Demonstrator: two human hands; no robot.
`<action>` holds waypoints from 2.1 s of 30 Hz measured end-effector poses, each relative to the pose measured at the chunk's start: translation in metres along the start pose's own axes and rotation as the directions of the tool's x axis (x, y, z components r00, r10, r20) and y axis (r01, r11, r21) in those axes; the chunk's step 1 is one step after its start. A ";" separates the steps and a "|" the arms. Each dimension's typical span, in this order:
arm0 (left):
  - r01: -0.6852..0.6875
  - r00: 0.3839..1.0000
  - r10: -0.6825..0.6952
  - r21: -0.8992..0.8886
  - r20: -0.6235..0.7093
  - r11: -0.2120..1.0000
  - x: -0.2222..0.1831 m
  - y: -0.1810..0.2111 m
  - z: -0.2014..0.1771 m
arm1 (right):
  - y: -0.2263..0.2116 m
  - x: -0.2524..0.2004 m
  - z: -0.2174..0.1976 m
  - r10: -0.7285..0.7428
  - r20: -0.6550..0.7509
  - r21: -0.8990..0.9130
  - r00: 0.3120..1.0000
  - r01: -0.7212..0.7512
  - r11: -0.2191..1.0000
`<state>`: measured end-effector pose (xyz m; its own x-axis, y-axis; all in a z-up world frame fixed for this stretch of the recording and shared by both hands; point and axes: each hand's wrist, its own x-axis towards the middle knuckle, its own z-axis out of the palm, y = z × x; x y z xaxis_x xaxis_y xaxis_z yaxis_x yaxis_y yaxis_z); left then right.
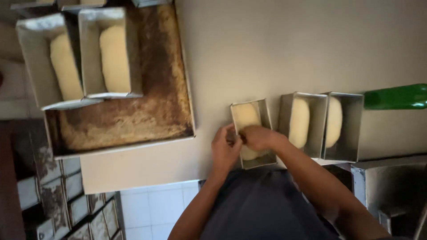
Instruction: Arranging metal tins containing bread dough onto a baking tray in a production area.
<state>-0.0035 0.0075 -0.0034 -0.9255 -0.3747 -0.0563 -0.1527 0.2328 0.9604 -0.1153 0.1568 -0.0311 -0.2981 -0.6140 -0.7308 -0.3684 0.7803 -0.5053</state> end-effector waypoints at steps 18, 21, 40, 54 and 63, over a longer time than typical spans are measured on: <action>-0.483 0.835 0.264 0.411 0.483 0.773 -0.014 0.070 0.100 | 0.163 -0.072 0.039 -0.037 -0.280 0.075 0.959 0.060 0.995; -0.542 0.797 0.215 0.512 0.564 0.666 -0.022 0.067 0.108 | 0.166 -0.077 0.030 -0.150 -0.278 -0.041 0.949 0.145 0.989; -0.537 0.765 0.023 0.618 0.644 0.575 -0.020 0.110 0.102 | 0.185 -0.045 0.053 -0.114 0.038 -0.340 0.993 0.120 0.933; -0.531 0.778 0.038 0.623 0.628 0.574 -0.025 0.101 0.107 | 0.177 -0.052 0.044 0.021 -0.381 0.297 0.924 0.101 0.950; -0.508 0.786 0.016 0.631 0.618 0.586 -0.028 0.099 0.116 | 0.173 -0.040 -0.052 -0.158 -0.296 -0.122 0.942 0.127 0.984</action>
<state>-0.0331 0.1455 0.0618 -0.9440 0.2642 -0.1977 0.1620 0.8930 0.4198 -0.2125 0.3104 -0.0654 -0.4829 -0.7370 -0.4729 -0.5082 0.6757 -0.5341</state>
